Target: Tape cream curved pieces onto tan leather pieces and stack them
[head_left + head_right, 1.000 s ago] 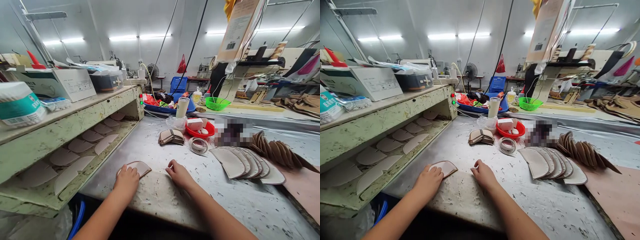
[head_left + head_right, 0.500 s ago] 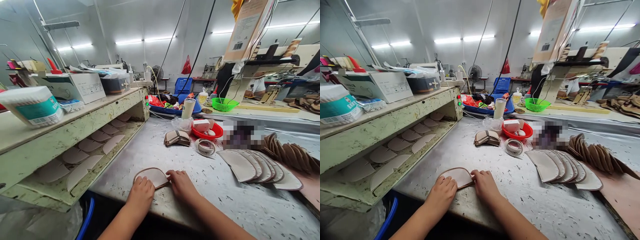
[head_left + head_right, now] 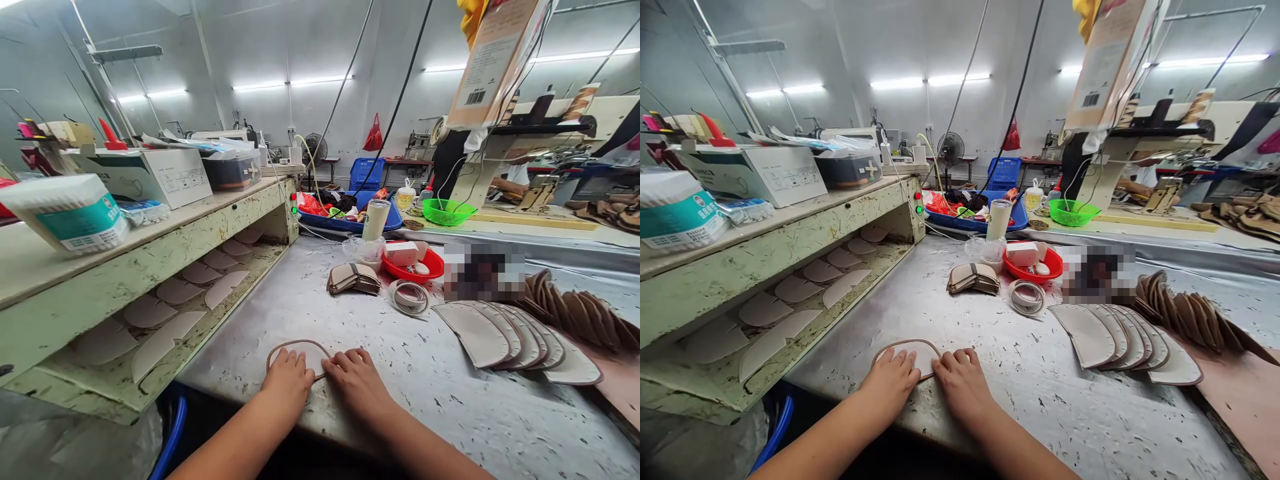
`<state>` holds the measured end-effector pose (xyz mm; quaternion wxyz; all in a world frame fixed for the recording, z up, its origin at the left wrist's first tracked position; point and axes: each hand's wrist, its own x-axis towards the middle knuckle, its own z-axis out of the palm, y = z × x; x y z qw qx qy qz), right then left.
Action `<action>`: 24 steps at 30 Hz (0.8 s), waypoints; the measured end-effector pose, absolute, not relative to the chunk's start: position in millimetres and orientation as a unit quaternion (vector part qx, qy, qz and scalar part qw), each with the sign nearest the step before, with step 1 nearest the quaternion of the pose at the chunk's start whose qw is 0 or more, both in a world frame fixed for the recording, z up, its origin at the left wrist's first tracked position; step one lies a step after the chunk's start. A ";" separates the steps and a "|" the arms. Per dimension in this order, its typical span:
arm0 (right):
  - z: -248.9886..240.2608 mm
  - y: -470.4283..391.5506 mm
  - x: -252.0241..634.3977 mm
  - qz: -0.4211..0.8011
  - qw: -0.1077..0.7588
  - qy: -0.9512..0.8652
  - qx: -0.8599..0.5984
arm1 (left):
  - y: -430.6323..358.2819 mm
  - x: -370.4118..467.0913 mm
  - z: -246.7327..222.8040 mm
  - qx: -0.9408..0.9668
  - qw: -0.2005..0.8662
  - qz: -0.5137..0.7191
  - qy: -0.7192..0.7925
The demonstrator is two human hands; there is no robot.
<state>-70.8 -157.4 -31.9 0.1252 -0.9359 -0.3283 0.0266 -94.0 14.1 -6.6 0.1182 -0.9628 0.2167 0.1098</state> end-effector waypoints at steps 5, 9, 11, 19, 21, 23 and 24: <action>-22.5 -139.9 -61.0 0.039 0.165 -0.314 -0.934 | 11.5 -93.9 3.9 -0.961 0.126 0.127 0.211; -32.7 -128.2 -58.7 0.114 0.226 -0.439 -0.862 | 17.6 -98.6 8.0 -0.961 0.129 0.122 0.214; -39.2 -129.1 -58.2 0.134 0.233 -0.465 -0.843 | 24.3 -103.2 7.8 -0.959 0.131 0.120 0.221; -46.7 -131.7 -55.4 0.135 0.215 -0.487 -0.835 | 45.4 -116.8 -1.7 -0.958 0.125 0.076 0.248; -47.0 -129.8 -55.7 0.143 0.212 -0.491 -0.833 | 48.6 -117.2 -3.7 -0.960 0.125 0.059 0.243; -47.1 -129.2 -55.6 0.145 0.214 -0.492 -0.831 | 51.5 -117.8 -4.4 -0.963 0.127 0.038 0.233; -46.8 -129.5 -55.4 0.143 0.216 -0.494 -0.830 | 52.8 -118.5 -4.5 -0.964 0.129 0.030 0.230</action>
